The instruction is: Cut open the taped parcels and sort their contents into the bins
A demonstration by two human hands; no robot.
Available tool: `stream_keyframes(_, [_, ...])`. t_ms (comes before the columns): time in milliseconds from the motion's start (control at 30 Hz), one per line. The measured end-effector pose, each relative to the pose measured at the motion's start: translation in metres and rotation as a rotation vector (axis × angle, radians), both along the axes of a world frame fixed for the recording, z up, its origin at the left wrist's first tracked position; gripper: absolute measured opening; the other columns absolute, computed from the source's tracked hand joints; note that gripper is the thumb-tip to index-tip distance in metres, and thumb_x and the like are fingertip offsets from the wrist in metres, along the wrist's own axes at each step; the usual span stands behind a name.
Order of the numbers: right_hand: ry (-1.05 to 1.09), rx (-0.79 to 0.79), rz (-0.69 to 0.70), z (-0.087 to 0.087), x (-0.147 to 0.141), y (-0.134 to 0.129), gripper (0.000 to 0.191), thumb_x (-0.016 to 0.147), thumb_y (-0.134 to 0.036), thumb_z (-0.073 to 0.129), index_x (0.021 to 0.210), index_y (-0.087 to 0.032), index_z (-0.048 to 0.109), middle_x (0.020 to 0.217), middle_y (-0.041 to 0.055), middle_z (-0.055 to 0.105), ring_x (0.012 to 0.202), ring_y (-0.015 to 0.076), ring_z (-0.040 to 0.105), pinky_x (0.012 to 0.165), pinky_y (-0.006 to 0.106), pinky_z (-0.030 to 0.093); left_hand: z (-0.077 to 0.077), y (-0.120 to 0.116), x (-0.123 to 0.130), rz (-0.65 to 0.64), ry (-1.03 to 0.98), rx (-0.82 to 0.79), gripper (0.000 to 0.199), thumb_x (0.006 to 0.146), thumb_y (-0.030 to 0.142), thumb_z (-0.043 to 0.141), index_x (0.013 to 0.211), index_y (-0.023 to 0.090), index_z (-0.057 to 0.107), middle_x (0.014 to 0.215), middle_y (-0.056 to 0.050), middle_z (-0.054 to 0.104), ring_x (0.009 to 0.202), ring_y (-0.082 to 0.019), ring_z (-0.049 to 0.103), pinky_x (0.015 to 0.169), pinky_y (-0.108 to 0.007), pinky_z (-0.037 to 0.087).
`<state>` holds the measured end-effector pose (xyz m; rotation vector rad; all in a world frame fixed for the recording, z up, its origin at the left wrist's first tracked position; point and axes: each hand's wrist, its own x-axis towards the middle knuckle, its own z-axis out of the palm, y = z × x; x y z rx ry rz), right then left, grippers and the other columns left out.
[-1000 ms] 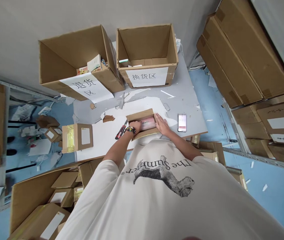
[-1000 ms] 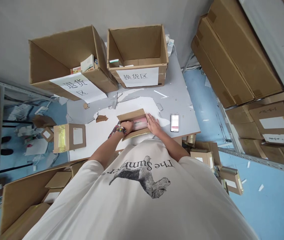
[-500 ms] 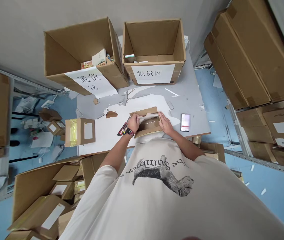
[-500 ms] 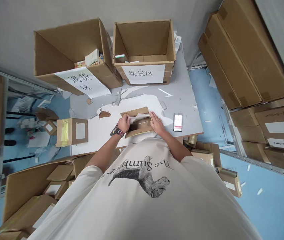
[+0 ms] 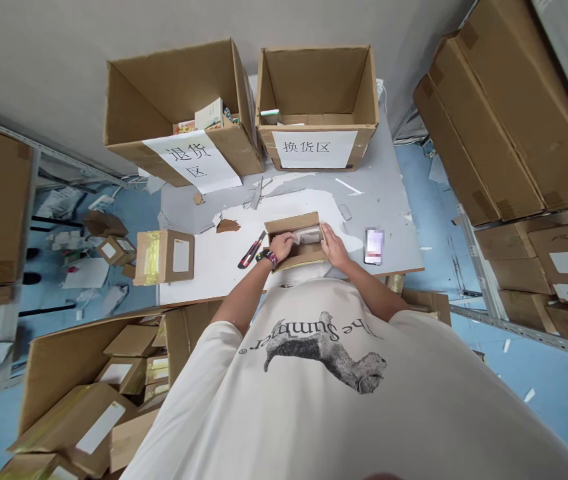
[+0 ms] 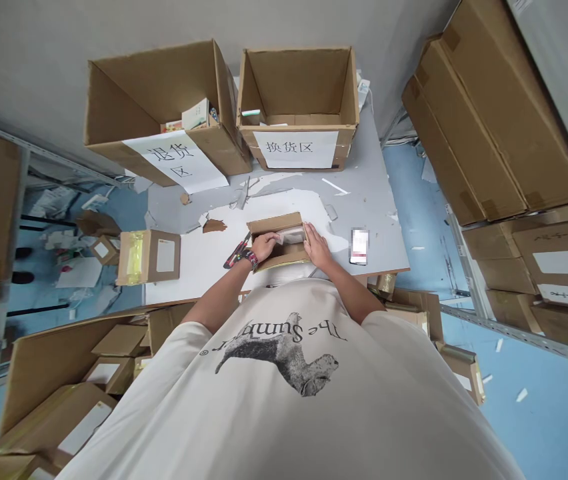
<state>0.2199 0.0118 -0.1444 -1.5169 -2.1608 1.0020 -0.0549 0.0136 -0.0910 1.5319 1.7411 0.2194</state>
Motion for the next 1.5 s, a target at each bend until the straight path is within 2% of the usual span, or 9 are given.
stream_keyframes(133, [-0.010,-0.001,-0.025,0.004,-0.003,-0.002,0.083,0.115,-0.032,0.038,0.195,-0.021,0.022,0.198,0.0122,0.034,0.184,0.0305,0.034,0.143,0.062,0.044,0.001,0.004,0.007,-0.098,0.222,0.042,0.047,0.099,0.022,0.078,0.145,0.018,0.070,0.122,-0.016,0.087,0.114,-0.033,0.082,0.105,-0.041,0.063])
stream_keyframes(300, [-0.004,-0.012,-0.032,0.008,-0.003,0.000,0.084,0.114,-0.032,0.042,0.195,-0.023,0.023,0.196,0.0121,0.038,0.183,0.0298,0.035,0.144,0.061,0.042,0.010,0.014,0.013,-0.234,0.339,0.021,0.033,0.103,0.013,0.067,0.133,0.015,0.082,0.129,-0.024,0.085,0.124,-0.036,0.083,0.110,-0.042,0.061])
stream_keyframes(467, [-0.057,-0.023,-0.031,0.014,0.000,0.005,0.085,0.111,-0.035,0.052,0.193,-0.023,0.031,0.194,0.0148,0.041,0.180,0.0353,0.038,0.143,0.066,0.041,0.028,0.009,-0.002,-0.199,0.353,0.086,0.038,0.106,0.014,0.060,0.133,0.017,0.087,0.132,-0.022,0.087,0.127,-0.036,0.082,0.113,-0.042,0.062])
stream_keyframes(667, [-0.064,0.053,-0.088,0.028,-0.002,0.010,0.077,0.106,-0.037,0.065,0.181,-0.020,0.054,0.189,0.0184,0.048,0.177,0.0442,0.038,0.145,0.072,0.033,0.043,-0.014,-0.036,-0.057,0.220,0.209,0.050,0.104,0.011,0.056,0.143,0.024,0.084,0.140,-0.009,0.088,0.132,-0.028,0.081,0.118,-0.036,0.060])
stream_keyframes(867, [0.075,0.229,-0.097,0.067,-0.012,0.020,0.046,0.114,-0.032,0.051,0.149,-0.028,0.081,0.160,0.0144,0.073,0.160,0.0402,0.055,0.142,0.064,0.041,0.042,-0.020,-0.044,-0.050,0.075,0.228,0.051,0.101,0.012,0.054,0.140,0.021,0.086,0.137,-0.009,0.089,0.130,-0.028,0.082,0.118,-0.037,0.061])
stream_keyframes(1033, [0.147,0.224,0.030,0.091,-0.028,0.027,0.053,0.104,-0.021,0.056,0.149,-0.029,0.081,0.147,0.0111,0.079,0.147,0.0399,0.062,0.132,0.059,0.050,0.041,-0.019,-0.041,-0.089,-0.005,0.229,0.050,0.105,0.017,0.055,0.144,0.023,0.086,0.138,-0.007,0.089,0.133,-0.028,0.082,0.118,-0.038,0.062])
stream_keyframes(1167, [0.150,0.246,-0.054,0.095,-0.038,0.026,0.059,0.095,-0.013,0.056,0.147,-0.027,0.081,0.138,0.0116,0.080,0.138,0.0380,0.067,0.124,0.054,0.056,0.046,-0.019,-0.041,-0.134,-0.038,0.258,0.046,0.108,0.017,0.055,0.140,0.022,0.087,0.136,-0.008,0.090,0.128,-0.028,0.083,0.116,-0.036,0.061])
stream_keyframes(1333, [0.277,0.249,-0.100,0.101,-0.043,0.024,0.042,0.105,-0.022,0.056,0.139,-0.026,0.080,0.129,0.0121,0.080,0.126,0.0333,0.073,0.113,0.046,0.062,0.053,-0.021,-0.046,-0.146,-0.071,0.286,0.043,0.109,0.020,0.056,0.138,0.022,0.088,0.135,-0.009,0.090,0.125,-0.028,0.084,0.113,-0.035,0.062])
stream_keyframes(1500, [0.314,0.273,-0.072,0.109,-0.047,0.025,0.033,0.110,-0.022,0.055,0.125,-0.027,0.083,0.127,0.0118,0.080,0.126,0.0315,0.075,0.114,0.045,0.062,0.058,-0.022,-0.045,-0.122,-0.079,0.264,0.045,0.108,0.020,0.056,0.141,0.023,0.087,0.136,-0.008,0.090,0.128,-0.027,0.082,0.117,-0.036,0.061])
